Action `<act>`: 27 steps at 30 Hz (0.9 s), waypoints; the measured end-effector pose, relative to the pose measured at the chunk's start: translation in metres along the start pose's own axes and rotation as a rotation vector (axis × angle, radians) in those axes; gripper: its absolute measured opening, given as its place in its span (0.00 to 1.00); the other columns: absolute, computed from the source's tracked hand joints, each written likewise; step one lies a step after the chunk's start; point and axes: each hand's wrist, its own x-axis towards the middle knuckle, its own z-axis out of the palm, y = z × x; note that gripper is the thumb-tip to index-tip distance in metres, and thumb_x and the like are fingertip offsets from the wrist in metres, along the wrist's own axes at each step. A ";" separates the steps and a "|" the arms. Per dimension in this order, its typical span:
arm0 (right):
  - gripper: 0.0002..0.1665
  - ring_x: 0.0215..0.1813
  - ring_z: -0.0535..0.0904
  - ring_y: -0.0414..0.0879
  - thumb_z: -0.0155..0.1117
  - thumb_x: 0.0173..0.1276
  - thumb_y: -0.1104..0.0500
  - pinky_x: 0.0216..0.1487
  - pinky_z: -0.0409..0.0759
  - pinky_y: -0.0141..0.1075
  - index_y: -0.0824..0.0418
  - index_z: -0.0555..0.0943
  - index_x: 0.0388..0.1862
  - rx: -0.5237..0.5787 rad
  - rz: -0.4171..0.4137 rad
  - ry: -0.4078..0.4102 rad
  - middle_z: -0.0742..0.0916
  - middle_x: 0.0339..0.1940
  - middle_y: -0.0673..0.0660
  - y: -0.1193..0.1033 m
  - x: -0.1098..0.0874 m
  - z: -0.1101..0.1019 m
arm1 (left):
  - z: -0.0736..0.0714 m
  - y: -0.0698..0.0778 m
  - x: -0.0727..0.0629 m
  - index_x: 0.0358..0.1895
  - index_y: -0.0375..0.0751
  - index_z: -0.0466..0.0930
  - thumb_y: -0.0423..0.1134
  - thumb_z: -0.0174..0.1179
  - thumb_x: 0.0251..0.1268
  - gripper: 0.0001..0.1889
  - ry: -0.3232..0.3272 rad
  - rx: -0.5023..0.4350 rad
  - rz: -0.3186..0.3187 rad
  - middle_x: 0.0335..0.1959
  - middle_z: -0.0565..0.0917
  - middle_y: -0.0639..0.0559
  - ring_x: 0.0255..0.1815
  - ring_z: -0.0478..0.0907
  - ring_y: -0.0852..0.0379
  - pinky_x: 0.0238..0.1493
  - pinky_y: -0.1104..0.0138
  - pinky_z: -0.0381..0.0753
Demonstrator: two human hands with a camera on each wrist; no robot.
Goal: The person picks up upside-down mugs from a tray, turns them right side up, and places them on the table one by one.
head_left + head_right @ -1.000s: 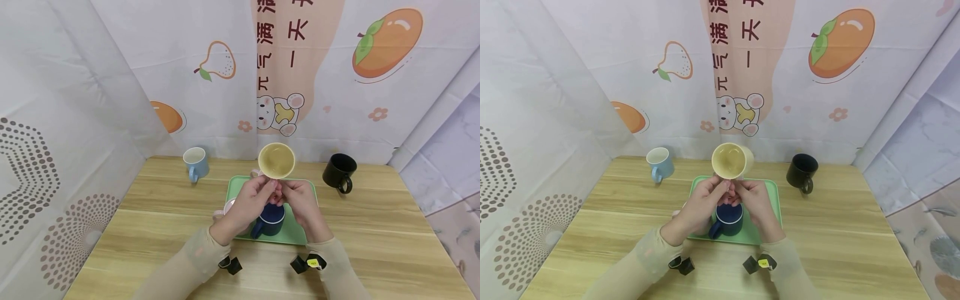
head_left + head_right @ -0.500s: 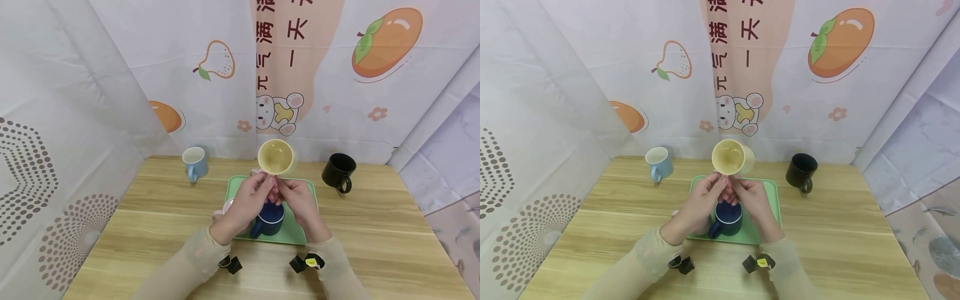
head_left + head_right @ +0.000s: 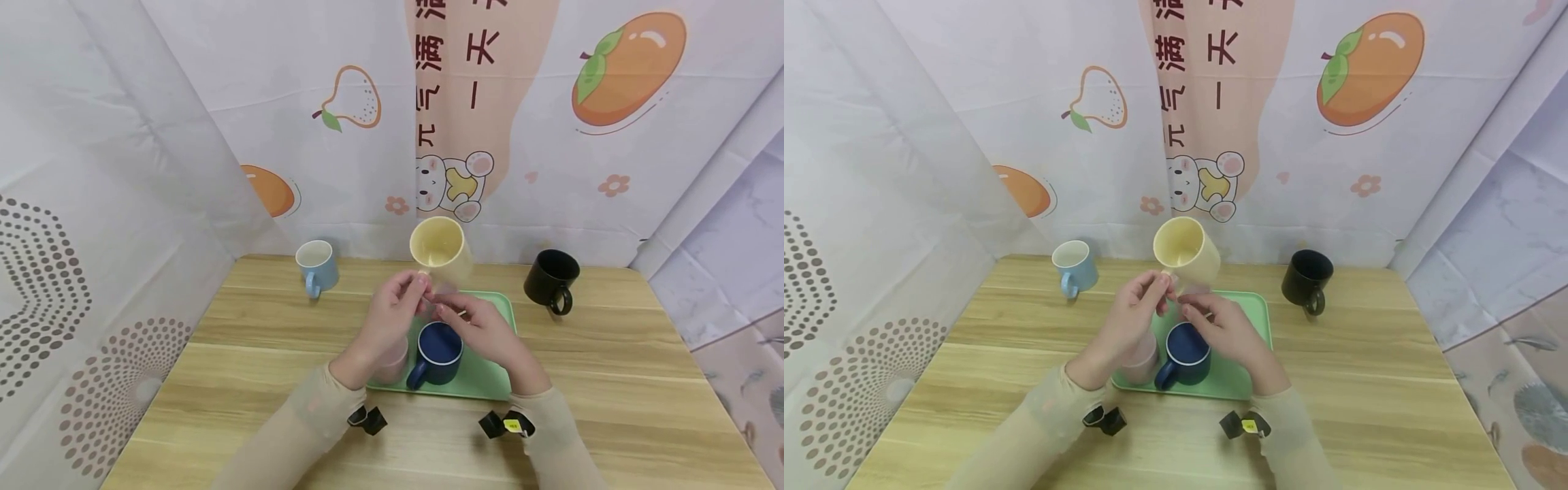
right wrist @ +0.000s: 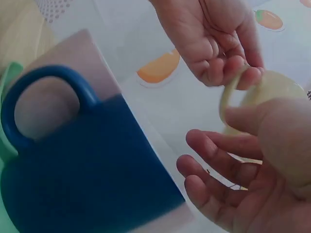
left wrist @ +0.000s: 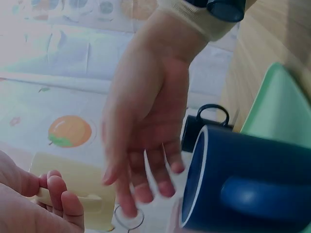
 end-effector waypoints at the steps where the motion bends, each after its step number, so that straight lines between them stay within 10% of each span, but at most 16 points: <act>1: 0.18 0.52 0.89 0.49 0.64 0.85 0.59 0.51 0.89 0.41 0.65 0.86 0.66 -0.036 -0.020 -0.012 0.93 0.53 0.56 0.000 -0.001 -0.002 | -0.003 0.001 0.001 0.48 0.23 0.80 0.33 0.55 0.88 0.12 0.002 0.024 0.015 0.37 0.83 0.45 0.34 0.78 0.56 0.38 0.72 0.80; 13: 0.37 0.68 0.81 0.57 0.82 0.69 0.42 0.66 0.83 0.58 0.54 0.83 0.72 -0.230 -0.023 -0.195 0.85 0.68 0.57 0.003 -0.018 -0.010 | -0.052 -0.007 0.019 0.50 0.25 0.80 0.35 0.53 0.89 0.13 0.149 0.055 -0.031 0.39 0.82 0.48 0.38 0.76 0.54 0.41 0.70 0.80; 27: 0.42 0.68 0.80 0.57 0.83 0.69 0.45 0.64 0.83 0.57 0.58 0.79 0.77 -0.257 -0.003 -0.193 0.81 0.73 0.61 0.015 -0.028 -0.005 | -0.091 -0.043 0.038 0.45 0.26 0.80 0.33 0.53 0.88 0.12 0.281 0.071 -0.087 0.36 0.81 0.52 0.35 0.77 0.56 0.37 0.74 0.78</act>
